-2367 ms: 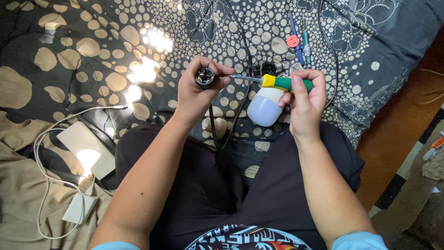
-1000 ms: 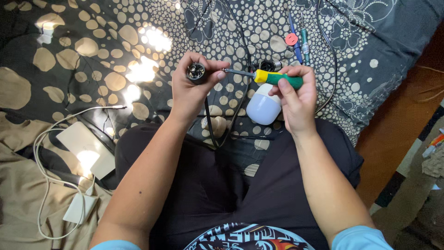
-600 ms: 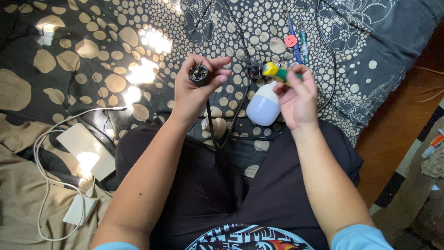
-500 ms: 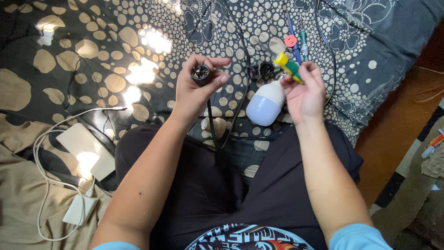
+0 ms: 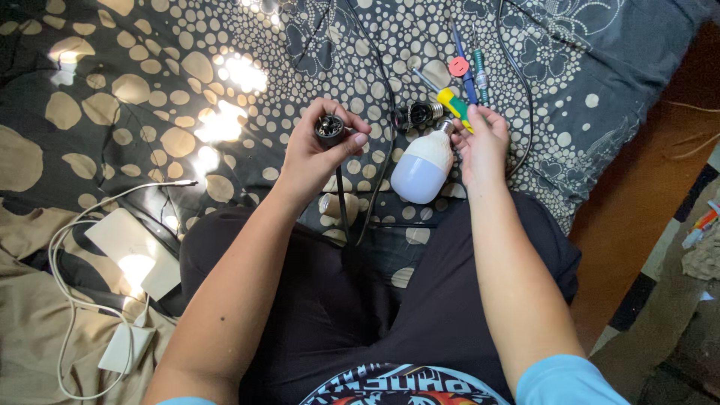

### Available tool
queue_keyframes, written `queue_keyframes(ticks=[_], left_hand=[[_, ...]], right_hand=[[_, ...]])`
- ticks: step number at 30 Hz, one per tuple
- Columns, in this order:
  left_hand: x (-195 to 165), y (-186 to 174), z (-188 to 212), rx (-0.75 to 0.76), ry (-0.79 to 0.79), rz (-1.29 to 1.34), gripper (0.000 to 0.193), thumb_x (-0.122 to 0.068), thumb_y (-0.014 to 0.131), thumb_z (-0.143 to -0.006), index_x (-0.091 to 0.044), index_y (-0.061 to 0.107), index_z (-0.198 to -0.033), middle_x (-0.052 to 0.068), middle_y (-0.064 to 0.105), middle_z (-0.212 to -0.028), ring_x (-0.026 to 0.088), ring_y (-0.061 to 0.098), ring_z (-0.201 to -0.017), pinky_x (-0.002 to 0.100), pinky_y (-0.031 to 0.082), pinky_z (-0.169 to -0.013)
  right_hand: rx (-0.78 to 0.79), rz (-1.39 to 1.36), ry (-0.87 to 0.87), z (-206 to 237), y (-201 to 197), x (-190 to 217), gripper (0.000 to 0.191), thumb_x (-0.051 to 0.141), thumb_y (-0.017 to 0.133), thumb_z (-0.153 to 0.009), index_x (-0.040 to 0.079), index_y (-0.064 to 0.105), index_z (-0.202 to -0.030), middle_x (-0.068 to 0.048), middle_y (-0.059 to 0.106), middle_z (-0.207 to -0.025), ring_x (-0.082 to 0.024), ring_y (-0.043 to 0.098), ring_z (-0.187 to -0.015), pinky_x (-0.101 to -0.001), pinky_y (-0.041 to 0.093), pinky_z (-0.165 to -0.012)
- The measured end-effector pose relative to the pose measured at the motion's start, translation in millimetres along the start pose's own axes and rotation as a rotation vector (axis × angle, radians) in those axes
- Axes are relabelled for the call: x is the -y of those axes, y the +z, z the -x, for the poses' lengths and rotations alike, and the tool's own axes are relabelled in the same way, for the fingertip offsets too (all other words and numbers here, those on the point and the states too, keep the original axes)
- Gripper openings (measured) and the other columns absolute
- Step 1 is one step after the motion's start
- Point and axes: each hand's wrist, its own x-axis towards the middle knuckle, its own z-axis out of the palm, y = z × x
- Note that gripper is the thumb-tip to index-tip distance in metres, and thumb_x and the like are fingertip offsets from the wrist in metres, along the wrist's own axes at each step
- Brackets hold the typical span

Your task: The person sits on a bed and repairs a lamp bulb holder. They unscrew the socket housing with a screwdriver, pull apart the holder and its cord, and work on the internal contacts and wiring by hand.

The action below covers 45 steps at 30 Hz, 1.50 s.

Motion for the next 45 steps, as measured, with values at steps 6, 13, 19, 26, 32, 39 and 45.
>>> queue_keyframes(ticks=[6, 13, 19, 26, 32, 39, 45], left_hand=[[-0.9, -1.0, -1.9, 0.019, -0.010, 0.057, 0.029, 0.003, 0.072, -0.096, -0.009, 0.050, -0.110, 0.009, 0.069, -0.106, 0.013, 0.067, -0.095, 0.028, 0.057, -0.080], [-1.5, 0.1, 2.4, 0.077, -0.024, -0.021, 0.031, -0.005, 0.073, -0.098, -0.010, 0.048, -0.114, 0.006, 0.066, -0.098, 0.011, 0.064, -0.083, 0.026, 0.052, -0.072], [-0.9, 10.7, 11.6, 0.118, -0.041, 0.035, 0.032, -0.004, 0.071, -0.099, -0.010, 0.047, -0.119, 0.002, 0.057, -0.105, 0.009, 0.062, -0.094, 0.028, 0.057, -0.077], [-5.5, 29.9, 31.3, 0.161, 0.103, -0.183, 0.037, 0.001, 0.069, -0.099, -0.008, 0.045, -0.127, 0.003, 0.052, -0.112, 0.011, 0.055, -0.101, 0.027, 0.048, -0.089], [-11.5, 40.7, 39.3, 0.170, 0.273, -0.387, 0.051, 0.002, 0.067, -0.094, -0.003, 0.041, -0.137, 0.009, 0.050, -0.127, 0.018, 0.054, -0.122, 0.032, 0.044, -0.109], [-14.5, 50.9, 47.6, 0.133, 0.252, -0.463, 0.059, 0.001, 0.068, -0.093, -0.003, 0.035, -0.141, 0.011, 0.051, -0.130, 0.021, 0.057, -0.123, 0.033, 0.047, -0.110], [-16.2, 54.6, 49.2, 0.112, 0.276, -0.527, 0.061, 0.000, 0.069, -0.095, -0.001, 0.033, -0.144, 0.015, 0.052, -0.135, 0.026, 0.059, -0.128, 0.036, 0.048, -0.112]], right_hand=[[-0.102, 0.436, -0.175, 4.0, 8.4, -1.9, 0.039, 0.029, 0.073, -0.095, 0.008, 0.052, -0.121, -0.006, 0.066, -0.103, -0.016, 0.063, -0.081, -0.0326, 0.051, -0.064], [-0.187, 0.984, -0.618, -0.3, -5.5, -3.6, 0.037, 0.026, 0.079, -0.097, 0.004, 0.059, -0.119, -0.010, 0.072, -0.108, -0.026, 0.067, -0.094, -0.0399, 0.052, -0.085], [0.088, 0.900, -0.896, 13.5, -18.0, 6.9, 0.030, 0.005, 0.073, -0.099, 0.003, 0.061, -0.126, -0.016, 0.067, -0.119, -0.027, 0.064, -0.108, -0.0357, 0.051, -0.093], [0.641, 0.448, -0.663, 87.3, 5.4, 31.5, 0.009, -0.002, 0.067, -0.103, 0.001, 0.064, -0.111, -0.012, 0.067, -0.123, -0.016, 0.065, -0.112, -0.0263, 0.053, -0.105], [0.686, 0.746, -0.953, 137.6, 22.1, 54.1, 0.023, 0.001, 0.080, -0.089, 0.002, 0.070, -0.110, -0.012, 0.071, -0.121, -0.021, 0.072, -0.109, -0.0318, 0.059, -0.097], [0.595, 0.831, -1.037, 144.8, 26.5, 59.0, 0.030, -0.001, 0.087, -0.085, 0.000, 0.071, -0.111, -0.012, 0.071, -0.118, -0.025, 0.072, -0.110, -0.0340, 0.059, -0.098], [0.602, 0.838, -1.015, 145.6, 25.0, 58.5, 0.026, -0.001, 0.085, -0.088, 0.001, 0.072, -0.111, -0.011, 0.072, -0.119, -0.024, 0.073, -0.110, -0.0311, 0.060, -0.093]])
